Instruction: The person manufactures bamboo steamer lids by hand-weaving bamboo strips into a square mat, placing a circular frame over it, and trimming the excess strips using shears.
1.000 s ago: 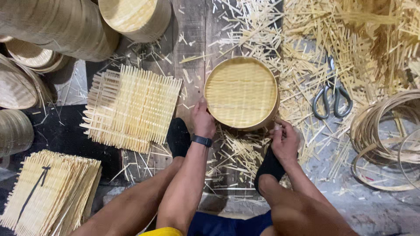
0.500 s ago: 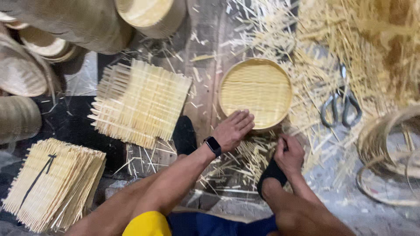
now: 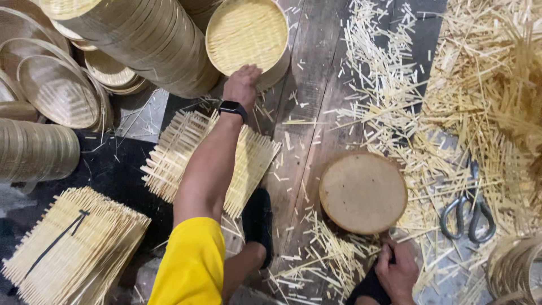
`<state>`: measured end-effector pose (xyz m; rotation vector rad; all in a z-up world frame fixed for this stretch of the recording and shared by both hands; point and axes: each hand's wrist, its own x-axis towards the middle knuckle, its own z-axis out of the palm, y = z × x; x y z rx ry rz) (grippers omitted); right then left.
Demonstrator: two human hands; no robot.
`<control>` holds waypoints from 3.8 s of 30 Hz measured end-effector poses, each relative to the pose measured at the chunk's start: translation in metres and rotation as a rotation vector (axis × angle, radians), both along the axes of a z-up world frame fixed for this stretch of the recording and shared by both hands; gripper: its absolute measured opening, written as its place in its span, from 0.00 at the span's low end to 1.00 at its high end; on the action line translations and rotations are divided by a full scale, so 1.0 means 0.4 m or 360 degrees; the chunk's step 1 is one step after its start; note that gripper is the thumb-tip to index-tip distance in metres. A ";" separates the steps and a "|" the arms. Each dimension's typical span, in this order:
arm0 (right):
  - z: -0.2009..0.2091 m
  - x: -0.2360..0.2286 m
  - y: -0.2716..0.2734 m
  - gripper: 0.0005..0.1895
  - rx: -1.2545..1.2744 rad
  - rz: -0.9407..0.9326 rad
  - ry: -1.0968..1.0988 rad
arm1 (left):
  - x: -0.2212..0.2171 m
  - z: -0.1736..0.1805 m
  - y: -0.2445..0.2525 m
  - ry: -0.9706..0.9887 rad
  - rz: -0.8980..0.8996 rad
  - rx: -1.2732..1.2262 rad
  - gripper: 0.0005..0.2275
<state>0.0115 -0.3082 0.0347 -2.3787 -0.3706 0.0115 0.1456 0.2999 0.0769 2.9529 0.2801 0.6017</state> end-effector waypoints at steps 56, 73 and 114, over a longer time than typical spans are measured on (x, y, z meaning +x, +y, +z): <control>-0.010 0.001 -0.015 0.07 0.0113 -0.0015 0.0148 | -0.320 0.258 -0.611 0.0275 0.0108 0.0138 0.02; 0.551 0.535 0.318 0.13 -0.0577 0.0866 0.0279 | -0.182 0.106 -0.013 -0.0487 0.0845 -0.0826 0.13; 0.082 0.849 1.271 0.10 0.0523 0.0473 0.0226 | 0.015 -0.013 0.249 -0.0353 0.1163 -0.1087 0.09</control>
